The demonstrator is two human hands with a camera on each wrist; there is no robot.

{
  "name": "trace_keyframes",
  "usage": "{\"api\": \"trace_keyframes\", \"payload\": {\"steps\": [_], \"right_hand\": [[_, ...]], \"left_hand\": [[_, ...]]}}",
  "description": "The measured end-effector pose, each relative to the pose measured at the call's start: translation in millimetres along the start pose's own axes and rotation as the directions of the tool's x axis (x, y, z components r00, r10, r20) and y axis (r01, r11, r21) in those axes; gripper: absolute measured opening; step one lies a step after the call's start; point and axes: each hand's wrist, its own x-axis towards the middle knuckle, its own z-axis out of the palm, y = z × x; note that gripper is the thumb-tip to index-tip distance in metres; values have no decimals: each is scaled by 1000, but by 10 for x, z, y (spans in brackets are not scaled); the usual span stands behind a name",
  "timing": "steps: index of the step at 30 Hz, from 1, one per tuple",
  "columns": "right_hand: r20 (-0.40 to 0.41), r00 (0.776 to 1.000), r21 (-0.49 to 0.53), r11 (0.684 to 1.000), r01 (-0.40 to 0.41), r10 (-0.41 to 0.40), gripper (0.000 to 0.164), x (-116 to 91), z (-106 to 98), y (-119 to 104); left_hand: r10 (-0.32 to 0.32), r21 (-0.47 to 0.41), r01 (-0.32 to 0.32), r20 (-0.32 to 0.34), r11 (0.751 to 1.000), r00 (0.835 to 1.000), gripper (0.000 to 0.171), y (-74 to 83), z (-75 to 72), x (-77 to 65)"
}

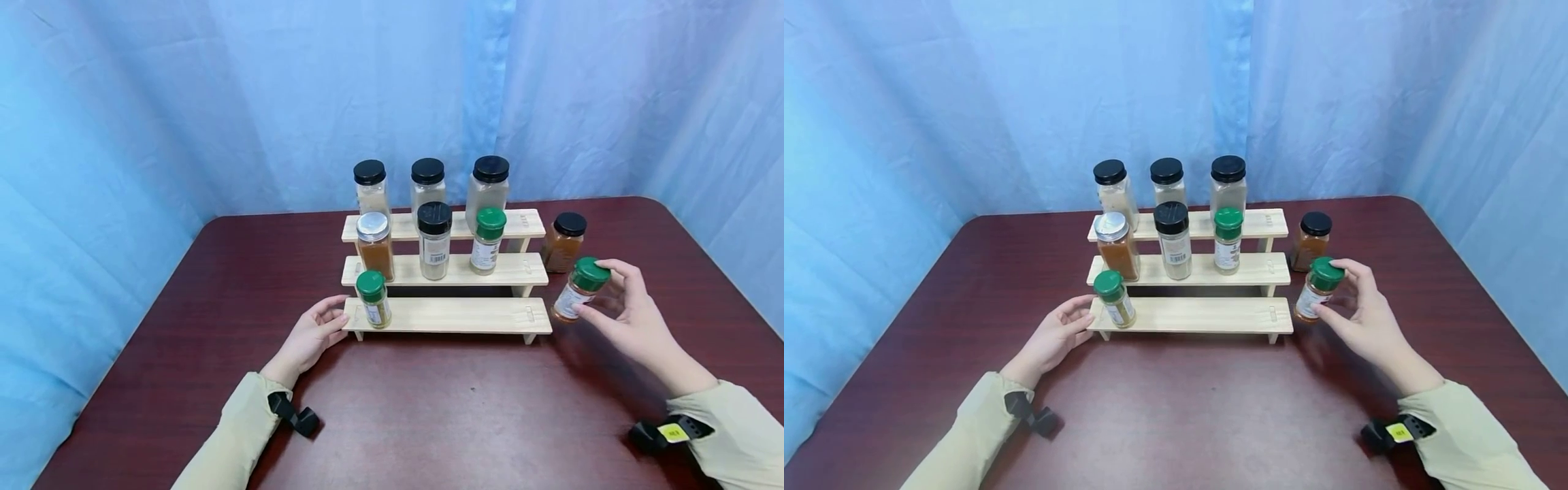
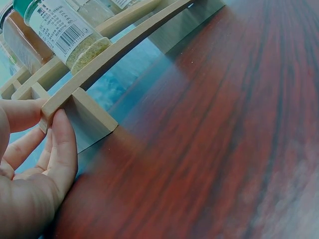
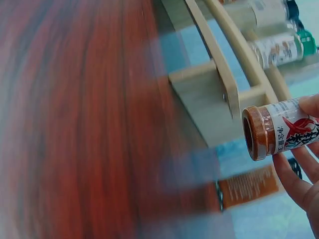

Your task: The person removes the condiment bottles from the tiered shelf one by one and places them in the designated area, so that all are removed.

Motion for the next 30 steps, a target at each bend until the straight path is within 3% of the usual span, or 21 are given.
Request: {"api": "trace_keyframes", "payload": {"steps": [17, 30], "right_hand": [[-104, 983, -51, 986, -157, 151, 83, 8, -363, 418], [-139, 959, -60, 965, -256, 246, 77, 306, -379, 664]], "left_hand": [[10, -2, -10, 1, 1000, 1000, 46, -20, -8, 22], [13, 2, -13, 7, 1000, 1000, 48, -25, -8, 22]]}}
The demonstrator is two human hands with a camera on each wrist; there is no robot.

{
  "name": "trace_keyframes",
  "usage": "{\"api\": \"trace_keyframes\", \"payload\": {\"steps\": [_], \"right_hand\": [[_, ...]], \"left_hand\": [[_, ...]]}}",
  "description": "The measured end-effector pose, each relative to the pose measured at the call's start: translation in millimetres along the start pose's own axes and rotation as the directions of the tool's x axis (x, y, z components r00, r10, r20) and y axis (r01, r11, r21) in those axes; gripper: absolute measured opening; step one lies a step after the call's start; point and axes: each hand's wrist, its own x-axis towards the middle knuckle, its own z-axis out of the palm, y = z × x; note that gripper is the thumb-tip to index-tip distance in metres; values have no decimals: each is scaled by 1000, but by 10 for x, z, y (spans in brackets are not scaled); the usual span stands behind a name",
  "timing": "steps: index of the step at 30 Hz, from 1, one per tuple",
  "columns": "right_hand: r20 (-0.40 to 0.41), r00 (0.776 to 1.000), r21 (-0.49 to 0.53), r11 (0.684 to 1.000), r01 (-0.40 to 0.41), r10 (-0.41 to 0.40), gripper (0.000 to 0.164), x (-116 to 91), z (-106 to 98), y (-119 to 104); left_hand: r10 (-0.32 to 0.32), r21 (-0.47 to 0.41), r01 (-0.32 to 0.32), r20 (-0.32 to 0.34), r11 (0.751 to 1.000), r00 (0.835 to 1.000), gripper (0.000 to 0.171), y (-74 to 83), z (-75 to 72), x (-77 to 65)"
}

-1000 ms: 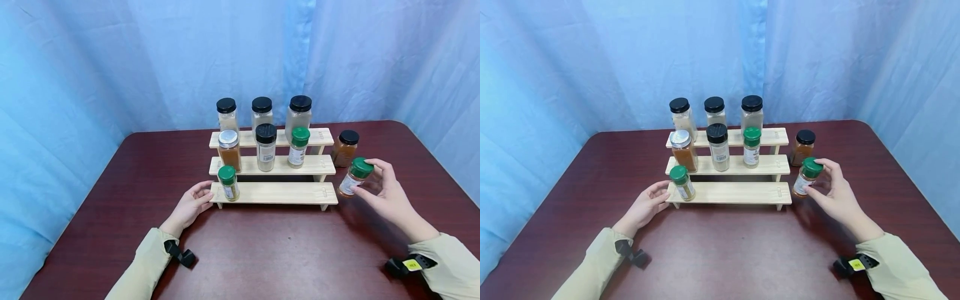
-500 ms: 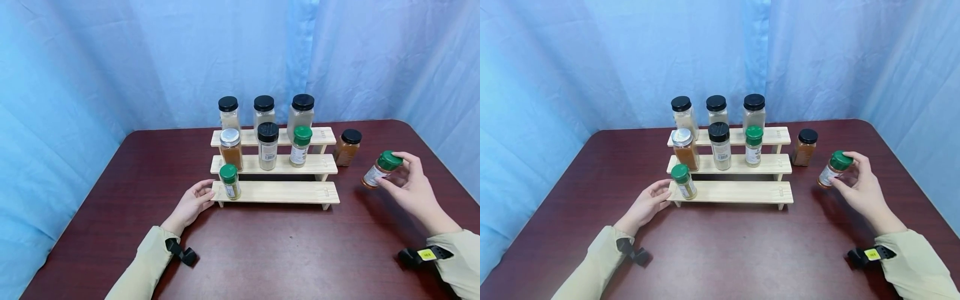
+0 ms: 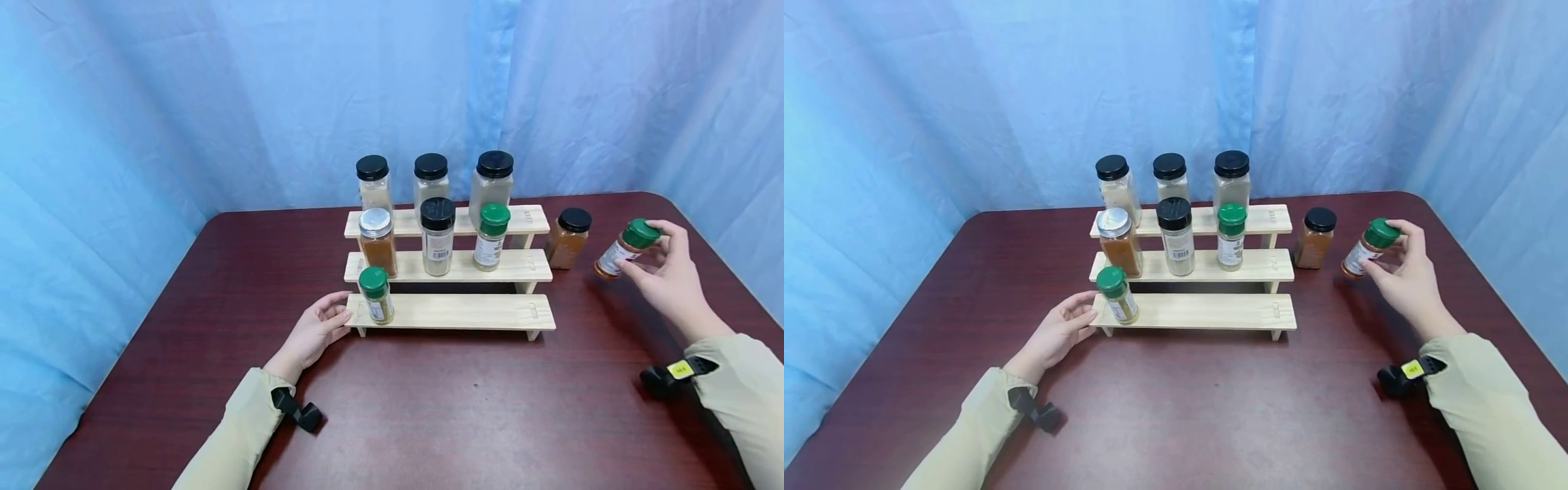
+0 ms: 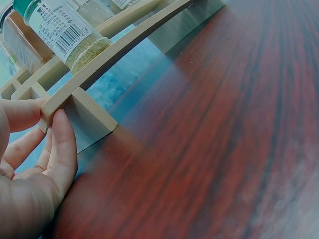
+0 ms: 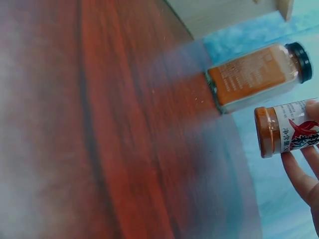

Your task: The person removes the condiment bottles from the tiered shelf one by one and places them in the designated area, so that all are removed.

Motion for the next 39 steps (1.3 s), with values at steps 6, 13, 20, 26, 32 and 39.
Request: {"api": "trace_keyframes", "payload": {"steps": [6, 13, 20, 26, 32, 39], "right_hand": [[20, 1000, -64, 998, -21, 22, 74, 143, 65, 45], [68, 998, -129, 992, -10, 19, 71, 254, 82, 129], [62, 996, -194, 979, -57, 70, 72, 257, 62, 224], [56, 996, -182, 982, -57, 68, 72, 273, 57, 236], [59, 995, -188, 980, -62, 74, 71, 270, 53, 234], [70, 995, -204, 977, -61, 77, 70, 268, 47, 224]], "left_hand": [[-11, -6, 11, -16, 1000, 1000, 47, 3, -2, -6], [-3, -9, 3, -16, 1000, 1000, 46, 21, 8, -13], [-8, -4, 8, -24, 1000, 1000, 44, 18, 18, -19], [-5, 3, 5, -29, 1000, 1000, 44, 18, 20, -19], [-6, 4, 6, -27, 1000, 1000, 44, 18, 18, -20], [-6, 0, 6, -30, 1000, 1000, 45, 29, 34, -36]]}}
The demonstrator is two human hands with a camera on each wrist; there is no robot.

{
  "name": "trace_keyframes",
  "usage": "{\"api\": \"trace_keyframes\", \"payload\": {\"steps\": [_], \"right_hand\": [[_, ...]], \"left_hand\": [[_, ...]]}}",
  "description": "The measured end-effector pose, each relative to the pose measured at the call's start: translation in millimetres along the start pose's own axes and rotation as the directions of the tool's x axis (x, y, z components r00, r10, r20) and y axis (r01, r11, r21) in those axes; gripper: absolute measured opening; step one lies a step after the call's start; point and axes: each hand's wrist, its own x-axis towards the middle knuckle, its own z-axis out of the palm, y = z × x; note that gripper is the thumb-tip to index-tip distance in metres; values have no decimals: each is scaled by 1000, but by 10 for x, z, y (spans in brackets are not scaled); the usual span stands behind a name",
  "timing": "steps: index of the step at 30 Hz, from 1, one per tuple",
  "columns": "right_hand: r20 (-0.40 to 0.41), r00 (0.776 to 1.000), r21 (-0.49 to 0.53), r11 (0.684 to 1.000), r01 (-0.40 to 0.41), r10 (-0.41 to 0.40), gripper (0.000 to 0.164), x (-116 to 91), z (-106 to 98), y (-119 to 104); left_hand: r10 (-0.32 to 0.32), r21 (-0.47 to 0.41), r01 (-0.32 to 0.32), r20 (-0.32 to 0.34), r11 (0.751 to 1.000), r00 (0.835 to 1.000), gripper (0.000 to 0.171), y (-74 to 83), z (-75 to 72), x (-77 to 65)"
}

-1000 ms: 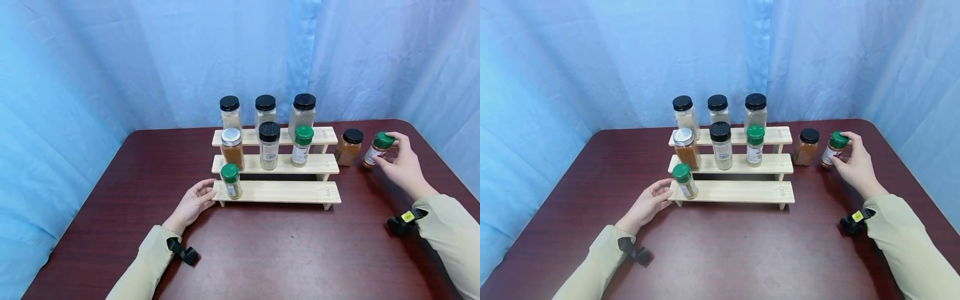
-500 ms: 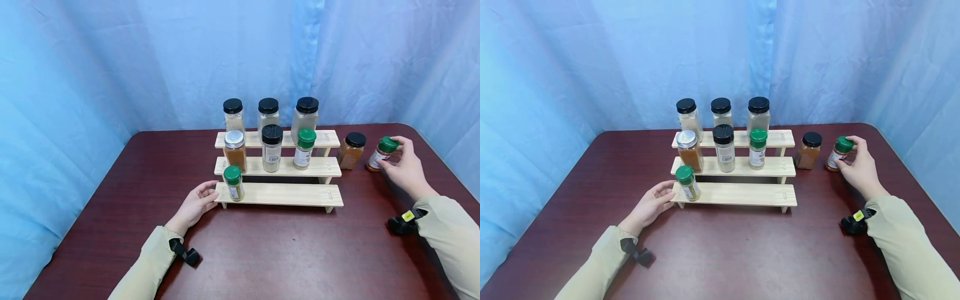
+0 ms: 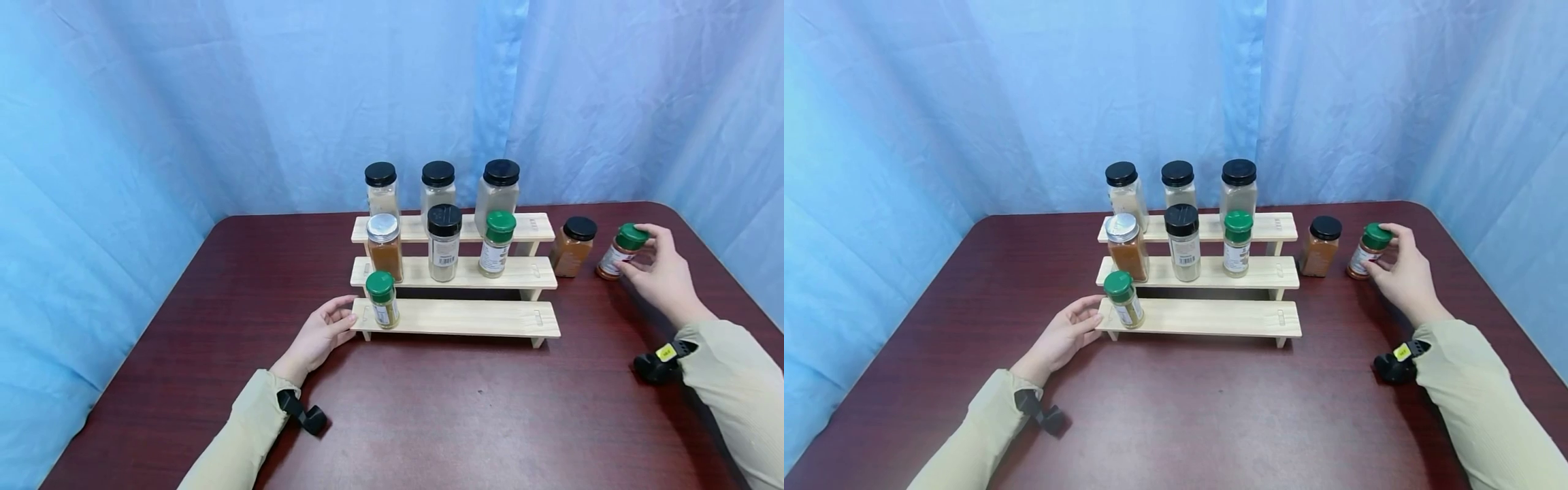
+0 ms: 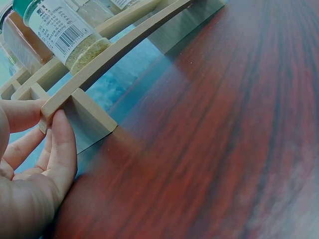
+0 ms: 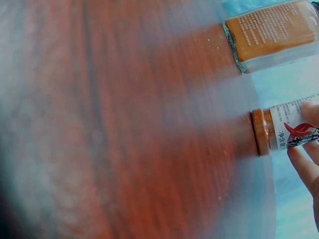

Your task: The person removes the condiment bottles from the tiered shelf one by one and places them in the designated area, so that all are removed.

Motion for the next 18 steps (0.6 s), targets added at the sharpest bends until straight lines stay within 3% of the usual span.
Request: {"api": "trace_keyframes", "payload": {"steps": [9, 18], "right_hand": [[15, 1000, 16, 1000, 11, -12, 66, -2, -22, -18], [-32, 999, 103, 994, 43, -40, 64, 18, -76, -59]], "left_hand": [[-2, 21, 1, 6, 1000, 1000, 48, -23, -9, 6], [1, 0, -1, 5, 1000, 1000, 46, -8, -7, 17]]}}
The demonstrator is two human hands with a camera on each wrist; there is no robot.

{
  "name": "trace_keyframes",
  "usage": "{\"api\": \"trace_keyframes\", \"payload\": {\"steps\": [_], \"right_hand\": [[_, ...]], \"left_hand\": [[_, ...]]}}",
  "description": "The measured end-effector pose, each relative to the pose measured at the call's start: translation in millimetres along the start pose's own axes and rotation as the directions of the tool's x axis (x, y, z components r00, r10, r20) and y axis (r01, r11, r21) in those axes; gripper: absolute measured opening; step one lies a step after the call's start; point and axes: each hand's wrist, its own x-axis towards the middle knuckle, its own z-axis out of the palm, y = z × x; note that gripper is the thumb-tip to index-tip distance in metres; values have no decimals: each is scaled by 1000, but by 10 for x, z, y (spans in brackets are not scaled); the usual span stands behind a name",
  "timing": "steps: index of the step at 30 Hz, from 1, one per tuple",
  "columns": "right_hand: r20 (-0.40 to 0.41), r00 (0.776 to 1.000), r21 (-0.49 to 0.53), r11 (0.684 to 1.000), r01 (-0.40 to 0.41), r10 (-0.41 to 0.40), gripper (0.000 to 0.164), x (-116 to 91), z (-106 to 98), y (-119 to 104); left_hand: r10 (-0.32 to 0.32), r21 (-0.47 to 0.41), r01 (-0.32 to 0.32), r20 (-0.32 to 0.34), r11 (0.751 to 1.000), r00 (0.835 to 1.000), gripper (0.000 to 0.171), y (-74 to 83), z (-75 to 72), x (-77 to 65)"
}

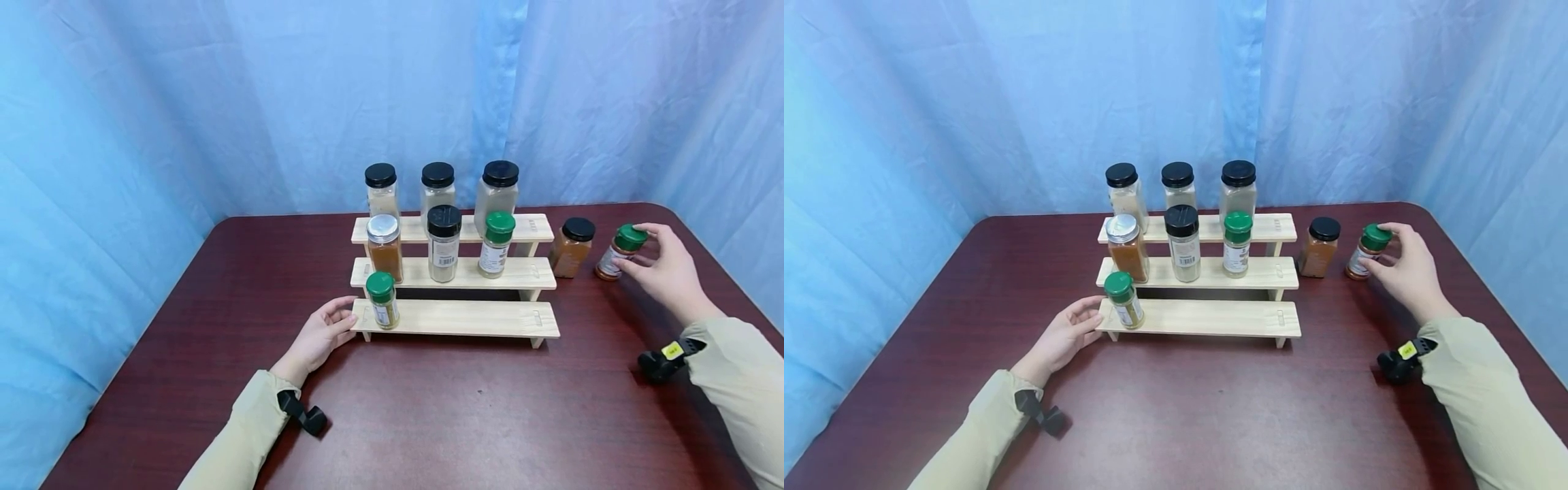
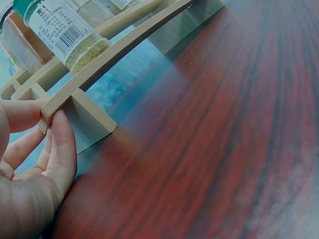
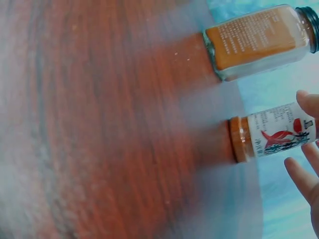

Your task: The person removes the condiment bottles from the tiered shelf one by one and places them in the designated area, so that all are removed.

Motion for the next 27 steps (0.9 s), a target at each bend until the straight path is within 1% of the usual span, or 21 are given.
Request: {"api": "trace_keyframes", "payload": {"steps": [4, 9, 11, 16, 20, 23, 25, 27], "right_hand": [[7, 1000, 25, 999, -30, 30, 65, -2, -39, -22], [24, 994, 21, 994, -107, 107, 68, -22, -106, -26], [29, 991, 38, 990, -134, 133, 68, -32, -140, -29], [42, 991, 65, 989, -133, 130, 67, -66, -240, -68], [17, 987, 10, 987, -160, 160, 67, -116, -284, -127], [-18, 985, -7, 985, -172, 172, 67, -159, -303, -181], [-29, 987, 24, 987, -158, 158, 63, -190, -324, -221], [-34, 990, 84, 988, -130, 134, 60, -218, -341, -270]], "left_hand": [[0, 1, 0, -4, 1000, 1000, 47, 6, 6, -7], [-1, 3, 1, -5, 1000, 1000, 46, 4, 4, -5], [-3, 0, 3, -8, 1000, 1000, 46, 2, 4, -4], [-7, 6, 7, -11, 1000, 1000, 45, 4, 4, -9], [-8, 12, 9, -13, 1000, 1000, 46, 7, 5, -8], [-7, 11, 7, -12, 1000, 1000, 46, 5, -1, -4], [-6, 7, 6, -9, 1000, 1000, 46, 4, -3, -2], [-5, 4, 5, -7, 1000, 1000, 46, 2, -6, -4]]}}
